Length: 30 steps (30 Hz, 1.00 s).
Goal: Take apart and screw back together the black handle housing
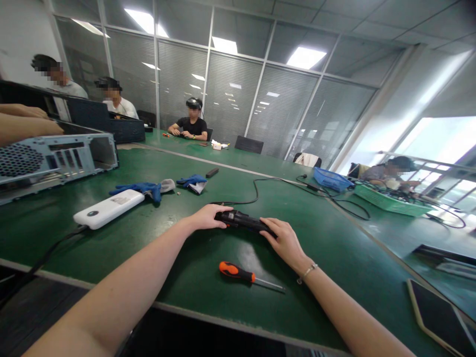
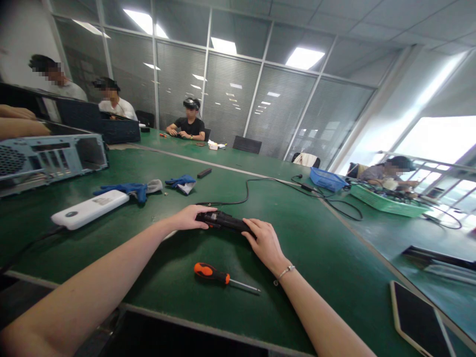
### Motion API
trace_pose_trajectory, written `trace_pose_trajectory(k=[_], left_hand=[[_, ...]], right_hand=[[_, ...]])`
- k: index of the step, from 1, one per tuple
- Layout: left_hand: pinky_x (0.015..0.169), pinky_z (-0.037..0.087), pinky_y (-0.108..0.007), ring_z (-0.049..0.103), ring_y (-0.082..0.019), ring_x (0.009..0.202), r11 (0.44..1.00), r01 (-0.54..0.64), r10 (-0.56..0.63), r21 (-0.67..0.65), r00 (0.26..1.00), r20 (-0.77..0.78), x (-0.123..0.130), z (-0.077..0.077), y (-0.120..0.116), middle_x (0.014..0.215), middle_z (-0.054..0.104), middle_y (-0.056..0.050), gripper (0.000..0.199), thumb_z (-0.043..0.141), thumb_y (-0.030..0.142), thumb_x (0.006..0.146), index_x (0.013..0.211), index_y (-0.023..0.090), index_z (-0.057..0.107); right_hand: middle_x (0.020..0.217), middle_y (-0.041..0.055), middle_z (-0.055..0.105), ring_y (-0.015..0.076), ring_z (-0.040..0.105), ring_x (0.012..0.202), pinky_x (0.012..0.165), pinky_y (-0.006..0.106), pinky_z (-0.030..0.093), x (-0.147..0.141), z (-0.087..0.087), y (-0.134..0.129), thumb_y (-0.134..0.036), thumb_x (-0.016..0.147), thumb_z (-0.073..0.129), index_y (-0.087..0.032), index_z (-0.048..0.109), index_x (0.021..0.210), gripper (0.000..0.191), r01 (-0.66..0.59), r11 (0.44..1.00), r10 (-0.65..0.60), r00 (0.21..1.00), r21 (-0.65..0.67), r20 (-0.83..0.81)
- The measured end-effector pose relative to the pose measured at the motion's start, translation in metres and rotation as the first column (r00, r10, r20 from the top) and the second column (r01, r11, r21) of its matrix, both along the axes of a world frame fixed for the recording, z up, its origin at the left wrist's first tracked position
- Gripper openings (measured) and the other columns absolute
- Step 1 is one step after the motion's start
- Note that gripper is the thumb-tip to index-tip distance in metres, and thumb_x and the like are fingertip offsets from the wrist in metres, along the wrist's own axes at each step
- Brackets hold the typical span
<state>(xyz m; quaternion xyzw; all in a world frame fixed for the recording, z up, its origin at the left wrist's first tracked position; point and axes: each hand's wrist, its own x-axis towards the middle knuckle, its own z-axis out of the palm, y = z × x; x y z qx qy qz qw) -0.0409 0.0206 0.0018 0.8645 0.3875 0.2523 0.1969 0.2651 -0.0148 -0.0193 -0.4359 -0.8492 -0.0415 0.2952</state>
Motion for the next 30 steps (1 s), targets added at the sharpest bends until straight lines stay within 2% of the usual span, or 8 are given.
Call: trace_pose_trajectory(k=[3, 7, 11, 13, 18, 24, 30], left_hand=[[0.107, 0.037, -0.035, 0.052, -0.025, 0.125, 0.999, -0.012, 0.013, 0.03, 1.0, -0.029, -0.001, -0.004, 0.001, 0.136, 0.056, -0.008, 0.074, 0.076, 0.019, 0.068, 0.137, 0.022, 0.049], [0.107, 0.036, -0.036, 0.051, -0.025, 0.127, 0.996, -0.043, 0.048, 0.073, 0.997, -0.066, -0.001, -0.01, 0.002, 0.139, 0.053, -0.01, 0.075, 0.074, 0.022, 0.072, 0.141, 0.022, 0.043], [0.106, 0.037, -0.037, 0.05, -0.026, 0.127, 0.999, -0.05, 0.051, 0.017, 0.997, -0.06, -0.002, -0.008, 0.001, 0.14, 0.05, -0.014, 0.069, 0.065, 0.036, 0.083, 0.144, 0.015, 0.038], [0.107, 0.036, -0.036, 0.048, -0.025, 0.13, 0.999, -0.043, 0.043, -0.021, 0.999, -0.032, -0.003, -0.007, 0.001, 0.143, 0.047, -0.014, 0.066, 0.06, 0.036, 0.087, 0.144, 0.014, 0.037], [0.11, 0.033, -0.034, 0.047, -0.024, 0.131, 1.0, -0.026, 0.025, -0.017, 1.0, -0.018, -0.002, -0.008, 0.004, 0.142, 0.049, -0.011, 0.059, 0.062, 0.025, 0.085, 0.14, 0.015, 0.044], [0.107, 0.036, -0.032, 0.051, -0.024, 0.126, 1.0, -0.01, 0.01, -0.015, 1.0, -0.026, 0.002, -0.011, 0.005, 0.138, 0.053, -0.011, 0.059, 0.065, 0.023, 0.083, 0.139, 0.015, 0.046], [0.104, 0.039, -0.033, 0.056, -0.025, 0.121, 0.999, 0.009, -0.006, -0.037, 0.997, 0.071, 0.002, -0.01, 0.002, 0.133, 0.059, -0.01, 0.059, 0.069, 0.024, 0.08, 0.136, 0.017, 0.051]], right_hand=[[0.117, 0.0081, 0.066, 0.0246, 0.063, 0.101, 0.09, 0.041, 0.05, -0.002, -0.001, 0.0, -0.036, 0.09, 0.053, -0.026, 0.059, 0.126, 0.037, 0.003, 0.999, -0.003, 1.0, -0.039, -0.016], [0.115, 0.0081, 0.066, 0.024, 0.064, 0.1, 0.089, 0.039, 0.051, -0.006, 0.0, 0.001, -0.035, 0.09, 0.053, -0.024, 0.06, 0.125, 0.037, 0.008, 0.998, -0.01, 0.999, -0.063, -0.031], [0.115, 0.0071, 0.067, 0.0231, 0.065, 0.098, 0.089, 0.038, 0.052, -0.005, 0.004, 0.003, -0.035, 0.09, 0.053, -0.025, 0.061, 0.124, 0.036, -0.016, 0.996, 0.012, 0.999, -0.092, -0.04], [0.113, 0.0069, 0.067, 0.0227, 0.066, 0.097, 0.088, 0.037, 0.052, -0.002, 0.005, 0.005, -0.036, 0.09, 0.054, -0.025, 0.062, 0.123, 0.036, -0.026, 0.994, 0.022, 0.999, -0.107, -0.045], [0.113, 0.0078, 0.067, 0.0229, 0.065, 0.097, 0.087, 0.037, 0.052, 0.004, 0.007, 0.008, -0.036, 0.089, 0.054, -0.024, 0.063, 0.121, 0.035, -0.036, 0.992, 0.027, 0.996, -0.119, -0.079], [0.11, 0.0075, 0.068, 0.0231, 0.065, 0.097, 0.089, 0.038, 0.052, 0.009, 0.005, 0.012, -0.037, 0.087, 0.058, -0.023, 0.066, 0.116, 0.033, -0.06, 0.99, 0.044, 0.991, -0.128, -0.124], [0.113, 0.0072, 0.066, 0.0232, 0.064, 0.101, 0.091, 0.038, 0.051, 0.011, 0.004, 0.01, -0.039, 0.088, 0.057, -0.025, 0.065, 0.118, 0.034, -0.089, 0.99, 0.069, 0.982, -0.112, -0.174]])
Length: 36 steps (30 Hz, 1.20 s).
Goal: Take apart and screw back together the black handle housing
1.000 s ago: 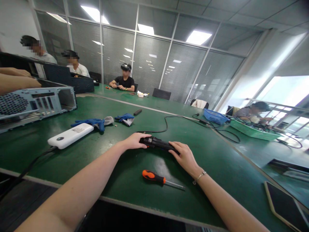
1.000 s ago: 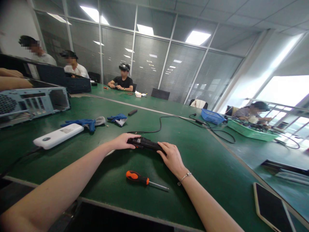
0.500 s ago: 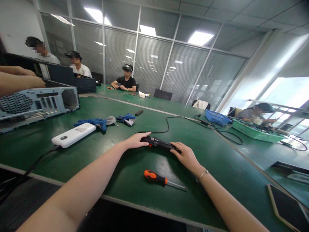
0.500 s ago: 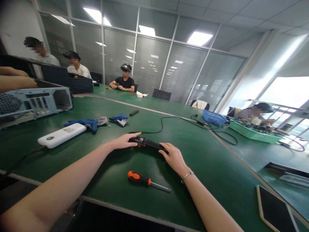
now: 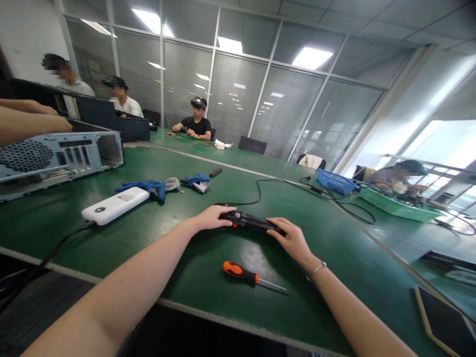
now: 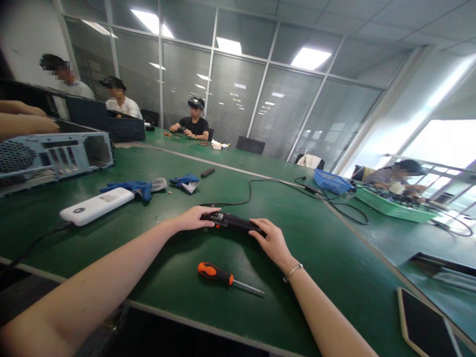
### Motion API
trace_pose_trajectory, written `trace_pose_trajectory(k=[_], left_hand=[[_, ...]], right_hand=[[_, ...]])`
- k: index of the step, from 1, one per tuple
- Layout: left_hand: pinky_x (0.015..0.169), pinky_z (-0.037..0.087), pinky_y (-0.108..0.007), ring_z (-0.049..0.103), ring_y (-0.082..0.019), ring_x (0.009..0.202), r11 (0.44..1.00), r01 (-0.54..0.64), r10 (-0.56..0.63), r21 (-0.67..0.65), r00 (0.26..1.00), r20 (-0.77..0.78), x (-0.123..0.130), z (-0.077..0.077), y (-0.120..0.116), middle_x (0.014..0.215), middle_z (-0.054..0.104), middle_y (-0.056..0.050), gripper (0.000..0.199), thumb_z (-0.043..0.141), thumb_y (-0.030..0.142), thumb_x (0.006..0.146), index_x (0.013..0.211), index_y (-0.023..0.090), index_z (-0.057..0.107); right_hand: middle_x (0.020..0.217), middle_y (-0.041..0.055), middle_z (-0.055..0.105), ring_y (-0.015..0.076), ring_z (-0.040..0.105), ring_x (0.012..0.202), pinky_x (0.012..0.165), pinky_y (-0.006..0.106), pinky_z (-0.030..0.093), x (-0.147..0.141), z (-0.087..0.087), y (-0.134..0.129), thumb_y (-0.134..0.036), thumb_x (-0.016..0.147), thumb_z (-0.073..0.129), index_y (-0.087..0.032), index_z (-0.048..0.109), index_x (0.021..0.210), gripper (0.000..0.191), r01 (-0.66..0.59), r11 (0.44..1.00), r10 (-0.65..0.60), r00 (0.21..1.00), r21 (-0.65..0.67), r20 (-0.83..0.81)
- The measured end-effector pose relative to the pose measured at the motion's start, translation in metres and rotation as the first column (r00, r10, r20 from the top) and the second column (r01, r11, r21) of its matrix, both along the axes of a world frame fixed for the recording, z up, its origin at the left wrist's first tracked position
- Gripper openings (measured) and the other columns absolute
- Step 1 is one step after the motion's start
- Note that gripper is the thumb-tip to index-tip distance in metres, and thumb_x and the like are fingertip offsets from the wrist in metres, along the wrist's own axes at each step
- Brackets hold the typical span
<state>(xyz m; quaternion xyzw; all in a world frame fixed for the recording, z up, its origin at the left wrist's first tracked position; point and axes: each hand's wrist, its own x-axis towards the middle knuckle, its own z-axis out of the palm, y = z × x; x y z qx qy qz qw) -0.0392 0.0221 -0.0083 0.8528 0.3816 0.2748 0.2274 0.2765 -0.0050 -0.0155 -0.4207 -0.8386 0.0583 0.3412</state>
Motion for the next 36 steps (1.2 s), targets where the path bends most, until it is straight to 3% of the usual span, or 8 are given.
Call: trace_pose_trajectory(k=[5, 13, 24, 36], left_hand=[[0.103, 0.041, -0.032, 0.059, -0.025, 0.117, 1.0, 0.001, -0.001, -0.009, 0.998, 0.059, 0.0, 0.003, -0.002, 0.128, 0.063, -0.008, 0.065, 0.076, 0.021, 0.071, 0.132, 0.018, 0.055], [0.108, 0.037, -0.034, 0.056, -0.025, 0.122, 0.999, -0.034, 0.032, 0.028, 0.996, 0.083, 0.002, 0.005, -0.005, 0.128, 0.062, -0.007, 0.062, 0.077, 0.021, 0.07, 0.129, 0.02, 0.059], [0.105, 0.039, -0.031, 0.056, -0.023, 0.122, 0.998, -0.044, 0.045, 0.041, 0.999, -0.012, 0.004, 0.005, -0.006, 0.131, 0.06, -0.007, 0.06, 0.073, 0.027, 0.076, 0.133, 0.02, 0.054], [0.102, 0.041, -0.03, 0.059, -0.023, 0.117, 0.993, -0.092, 0.1, 0.073, 0.989, -0.105, 0.011, -0.001, 0.0, 0.127, 0.063, -0.007, 0.053, 0.07, 0.027, 0.078, 0.129, 0.02, 0.057]], right_hand=[[0.114, 0.0073, 0.066, 0.023, 0.064, 0.101, 0.092, 0.038, 0.051, -0.002, -0.003, -0.003, -0.041, 0.089, 0.056, -0.024, 0.065, 0.118, 0.034, 0.014, 1.0, -0.013, 0.999, 0.011, -0.053], [0.115, 0.0077, 0.066, 0.0234, 0.063, 0.103, 0.094, 0.04, 0.049, -0.003, -0.007, -0.002, -0.04, 0.088, 0.057, -0.024, 0.065, 0.118, 0.034, 0.049, 0.999, -0.047, 0.997, 0.024, -0.062], [0.112, 0.0069, 0.068, 0.0237, 0.065, 0.098, 0.089, 0.04, 0.051, 0.0, -0.013, 0.001, -0.038, 0.085, 0.061, -0.025, 0.066, 0.115, 0.033, 0.067, 0.997, -0.068, 0.998, 0.025, 0.004], [0.109, 0.0067, 0.069, 0.0236, 0.065, 0.097, 0.089, 0.039, 0.05, -0.002, -0.004, 0.001, -0.035, 0.083, 0.06, -0.022, 0.065, 0.112, 0.032, 0.094, 0.995, -0.089, 0.99, -0.042, 0.108]])
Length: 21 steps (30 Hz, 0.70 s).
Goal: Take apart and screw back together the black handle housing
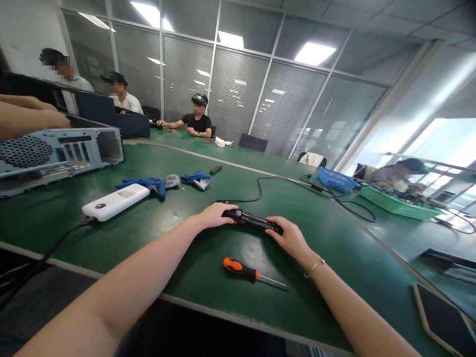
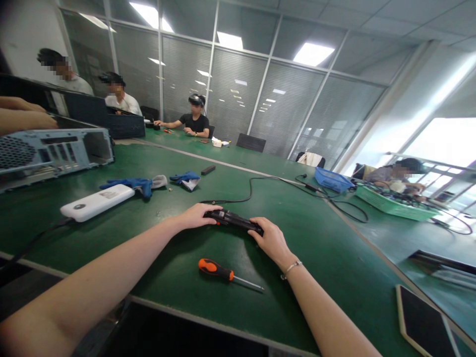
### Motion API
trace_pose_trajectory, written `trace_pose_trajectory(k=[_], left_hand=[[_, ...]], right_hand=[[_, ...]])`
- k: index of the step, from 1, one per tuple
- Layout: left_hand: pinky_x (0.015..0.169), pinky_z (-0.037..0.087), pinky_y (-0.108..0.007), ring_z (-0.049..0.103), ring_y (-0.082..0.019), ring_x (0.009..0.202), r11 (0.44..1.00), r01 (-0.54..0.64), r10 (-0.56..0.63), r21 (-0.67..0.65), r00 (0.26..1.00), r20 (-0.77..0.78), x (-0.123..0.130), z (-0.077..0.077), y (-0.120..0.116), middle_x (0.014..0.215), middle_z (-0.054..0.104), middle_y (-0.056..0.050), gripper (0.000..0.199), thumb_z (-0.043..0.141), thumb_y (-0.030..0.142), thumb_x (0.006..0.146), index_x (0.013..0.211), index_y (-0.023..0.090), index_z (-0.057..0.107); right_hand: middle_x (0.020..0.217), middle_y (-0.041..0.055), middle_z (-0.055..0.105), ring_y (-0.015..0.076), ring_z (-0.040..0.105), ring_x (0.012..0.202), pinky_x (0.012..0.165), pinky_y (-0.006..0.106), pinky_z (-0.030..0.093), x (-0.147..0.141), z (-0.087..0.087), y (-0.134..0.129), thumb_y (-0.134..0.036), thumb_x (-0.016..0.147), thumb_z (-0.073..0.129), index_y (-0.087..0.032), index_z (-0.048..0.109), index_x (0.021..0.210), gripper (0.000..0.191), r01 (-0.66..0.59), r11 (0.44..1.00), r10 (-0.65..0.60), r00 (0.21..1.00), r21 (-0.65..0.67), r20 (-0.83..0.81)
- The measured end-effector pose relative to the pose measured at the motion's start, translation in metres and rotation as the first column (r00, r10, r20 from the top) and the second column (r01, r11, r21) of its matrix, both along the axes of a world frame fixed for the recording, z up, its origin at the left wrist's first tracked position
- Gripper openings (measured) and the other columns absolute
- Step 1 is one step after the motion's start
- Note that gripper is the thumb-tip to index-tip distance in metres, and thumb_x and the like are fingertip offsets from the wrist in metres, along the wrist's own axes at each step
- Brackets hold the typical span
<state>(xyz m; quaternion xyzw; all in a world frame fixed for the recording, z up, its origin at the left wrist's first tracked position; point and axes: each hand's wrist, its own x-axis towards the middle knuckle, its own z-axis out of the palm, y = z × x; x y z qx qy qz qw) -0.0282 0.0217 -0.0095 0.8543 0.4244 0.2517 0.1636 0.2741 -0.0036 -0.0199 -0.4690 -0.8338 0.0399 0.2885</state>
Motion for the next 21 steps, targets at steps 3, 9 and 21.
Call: trace_pose_trajectory(k=[3, 9, 21], left_hand=[[0.101, 0.042, -0.031, 0.06, -0.024, 0.113, 1.0, -0.011, 0.011, 0.021, 1.0, 0.012, 0.001, -0.002, 0.002, 0.123, 0.065, -0.007, 0.051, 0.072, 0.026, 0.075, 0.124, 0.02, 0.06], [0.087, 0.047, -0.03, 0.064, -0.023, 0.099, 0.998, 0.046, -0.037, -0.05, 0.986, 0.165, 0.001, -0.005, -0.001, 0.107, 0.069, -0.004, 0.049, 0.079, 0.022, 0.063, 0.109, 0.019, 0.062], [0.078, 0.048, -0.029, 0.064, -0.021, 0.09, 0.975, 0.164, -0.133, -0.148, 0.971, 0.2, 0.013, 0.003, -0.02, 0.1, 0.069, -0.005, 0.045, 0.078, 0.026, 0.068, 0.108, 0.017, 0.059]], right_hand=[[0.107, 0.0071, 0.07, 0.0241, 0.065, 0.095, 0.086, 0.039, 0.05, 0.0, 0.002, 0.0, -0.036, 0.082, 0.06, -0.022, 0.064, 0.112, 0.034, 0.018, 0.999, -0.017, 1.0, -0.027, 0.023], [0.1, 0.0043, 0.07, 0.0221, 0.065, 0.089, 0.081, 0.036, 0.05, 0.004, 0.011, -0.002, -0.036, 0.076, 0.066, -0.023, 0.066, 0.108, 0.034, -0.011, 0.995, 0.016, 0.999, -0.096, 0.05], [0.094, 0.0049, 0.068, 0.0219, 0.063, 0.084, 0.076, 0.035, 0.049, 0.017, 0.025, -0.02, -0.036, 0.073, 0.07, -0.019, 0.063, 0.098, 0.031, -0.019, 0.962, 0.03, 0.999, -0.272, 0.039]])
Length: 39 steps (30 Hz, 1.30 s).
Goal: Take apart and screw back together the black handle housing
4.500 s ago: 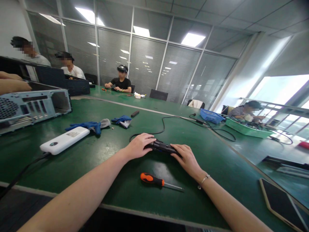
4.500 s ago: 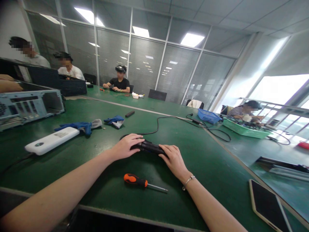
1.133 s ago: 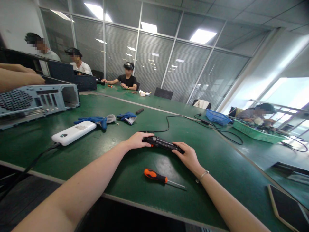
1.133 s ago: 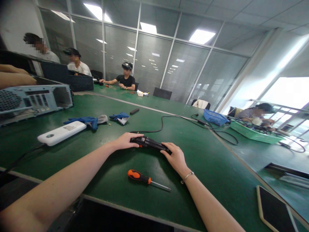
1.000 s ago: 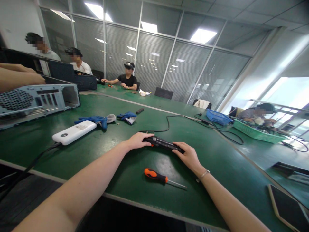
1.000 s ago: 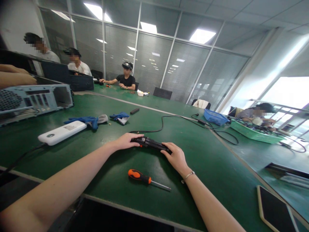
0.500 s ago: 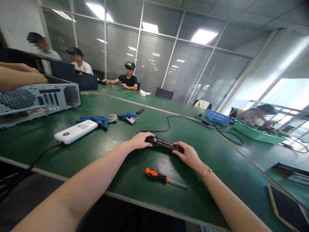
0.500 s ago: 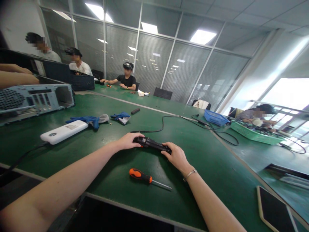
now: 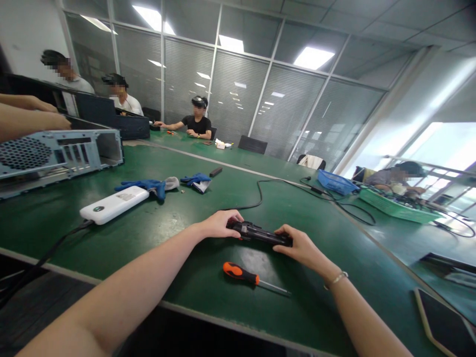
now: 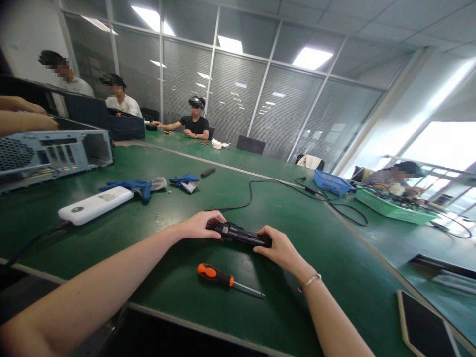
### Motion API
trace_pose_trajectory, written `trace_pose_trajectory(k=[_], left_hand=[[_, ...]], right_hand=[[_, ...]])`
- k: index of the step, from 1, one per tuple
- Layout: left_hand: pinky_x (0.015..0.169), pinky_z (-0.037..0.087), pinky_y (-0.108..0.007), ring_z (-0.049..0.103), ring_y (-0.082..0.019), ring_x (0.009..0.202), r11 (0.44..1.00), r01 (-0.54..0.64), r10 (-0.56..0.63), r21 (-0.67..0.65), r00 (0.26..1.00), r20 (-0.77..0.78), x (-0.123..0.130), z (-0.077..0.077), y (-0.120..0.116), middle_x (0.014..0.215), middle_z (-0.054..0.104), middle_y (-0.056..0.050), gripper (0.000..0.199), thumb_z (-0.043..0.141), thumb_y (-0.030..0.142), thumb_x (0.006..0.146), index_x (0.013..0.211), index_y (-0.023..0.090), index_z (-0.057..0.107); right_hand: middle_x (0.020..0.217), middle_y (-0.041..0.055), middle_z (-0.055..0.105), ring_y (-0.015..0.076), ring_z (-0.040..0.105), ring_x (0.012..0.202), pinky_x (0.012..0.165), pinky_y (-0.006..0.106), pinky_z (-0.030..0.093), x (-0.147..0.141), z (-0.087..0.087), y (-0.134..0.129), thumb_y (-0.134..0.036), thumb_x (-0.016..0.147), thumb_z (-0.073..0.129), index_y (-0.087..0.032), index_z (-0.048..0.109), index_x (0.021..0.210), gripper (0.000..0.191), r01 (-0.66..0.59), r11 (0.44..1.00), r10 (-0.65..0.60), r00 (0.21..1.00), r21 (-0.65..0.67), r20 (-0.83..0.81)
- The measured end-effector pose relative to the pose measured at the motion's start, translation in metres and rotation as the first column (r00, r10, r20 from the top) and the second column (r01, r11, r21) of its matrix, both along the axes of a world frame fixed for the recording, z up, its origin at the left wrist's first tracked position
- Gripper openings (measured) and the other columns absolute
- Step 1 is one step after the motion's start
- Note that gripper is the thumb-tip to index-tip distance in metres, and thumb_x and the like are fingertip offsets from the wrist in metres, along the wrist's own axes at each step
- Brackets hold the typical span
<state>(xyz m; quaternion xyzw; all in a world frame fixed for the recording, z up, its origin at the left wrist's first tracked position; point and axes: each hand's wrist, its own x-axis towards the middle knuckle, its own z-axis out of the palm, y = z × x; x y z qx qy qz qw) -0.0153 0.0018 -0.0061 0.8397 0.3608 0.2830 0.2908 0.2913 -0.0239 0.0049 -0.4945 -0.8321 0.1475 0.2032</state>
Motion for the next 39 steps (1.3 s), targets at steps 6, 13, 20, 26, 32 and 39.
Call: trace_pose_trajectory(k=[6, 13, 20, 26, 32, 39], left_hand=[[0.084, 0.046, -0.03, 0.063, -0.024, 0.099, 0.996, 0.002, 0.004, 0.086, 0.997, -0.075, 0.0, 0.0, 0.003, 0.107, 0.069, -0.007, 0.046, 0.077, 0.028, 0.069, 0.112, 0.016, 0.064], [0.085, 0.046, -0.029, 0.063, -0.023, 0.097, 0.993, 0.032, -0.024, 0.11, 0.997, -0.068, -0.002, -0.003, 0.006, 0.106, 0.069, -0.006, 0.046, 0.078, 0.032, 0.07, 0.111, 0.016, 0.065], [0.084, 0.046, -0.028, 0.064, -0.022, 0.095, 0.994, 0.033, -0.028, 0.107, 0.998, -0.052, -0.001, -0.005, 0.005, 0.105, 0.069, -0.005, 0.045, 0.076, 0.03, 0.07, 0.112, 0.016, 0.065], [0.085, 0.046, -0.029, 0.063, -0.023, 0.098, 0.996, 0.012, -0.005, 0.093, 0.997, -0.076, -0.001, 0.0, 0.002, 0.105, 0.069, -0.005, 0.043, 0.077, 0.028, 0.069, 0.11, 0.017, 0.065], [0.086, 0.047, -0.03, 0.063, -0.024, 0.099, 0.995, 0.018, -0.012, 0.096, 0.998, -0.066, -0.002, 0.001, 0.001, 0.105, 0.069, -0.006, 0.045, 0.076, 0.029, 0.071, 0.112, 0.017, 0.064], [0.086, 0.047, -0.029, 0.064, -0.023, 0.098, 0.995, 0.033, -0.027, 0.099, 0.998, -0.061, -0.002, 0.001, 0.001, 0.105, 0.069, -0.005, 0.045, 0.076, 0.028, 0.071, 0.113, 0.017, 0.064]], right_hand=[[0.1, 0.0067, 0.064, 0.0222, 0.06, 0.091, 0.082, 0.035, 0.048, -0.037, 0.016, -0.028, -0.044, 0.078, 0.069, -0.02, 0.063, 0.102, 0.035, -0.005, 0.971, 0.027, 0.996, 0.239, -0.088], [0.088, 0.0018, 0.063, 0.0148, 0.057, 0.072, 0.064, 0.025, 0.044, -0.105, 0.022, -0.073, -0.046, 0.076, 0.072, -0.022, 0.065, 0.106, 0.039, -0.388, 0.919, 0.394, 0.912, -0.076, 0.114], [0.077, -0.001, 0.062, 0.0115, 0.056, 0.06, 0.055, 0.023, 0.048, -0.095, 0.054, -0.062, -0.037, 0.086, 0.063, -0.02, 0.06, 0.106, 0.026, -0.289, 0.957, 0.287, 0.935, 0.023, -0.209], [0.106, 0.0081, 0.062, 0.0185, 0.065, 0.086, 0.077, 0.036, 0.059, -0.077, 0.042, -0.044, -0.028, 0.089, 0.058, -0.023, 0.04, 0.138, 0.052, 0.195, 0.832, 0.173, 0.798, 0.519, -0.577], [0.099, 0.0067, 0.064, 0.0206, 0.064, 0.086, 0.075, 0.036, 0.058, -0.077, 0.019, -0.051, -0.017, 0.087, 0.058, -0.028, 0.029, 0.146, 0.067, 0.107, 0.634, 0.222, 0.923, 0.766, -0.313], [0.105, 0.0095, 0.06, 0.0212, 0.062, 0.091, 0.077, 0.036, 0.057, -0.081, 0.023, -0.049, -0.015, 0.089, 0.055, -0.028, 0.026, 0.147, 0.067, -0.008, 0.661, 0.243, 0.949, 0.75, -0.204]])
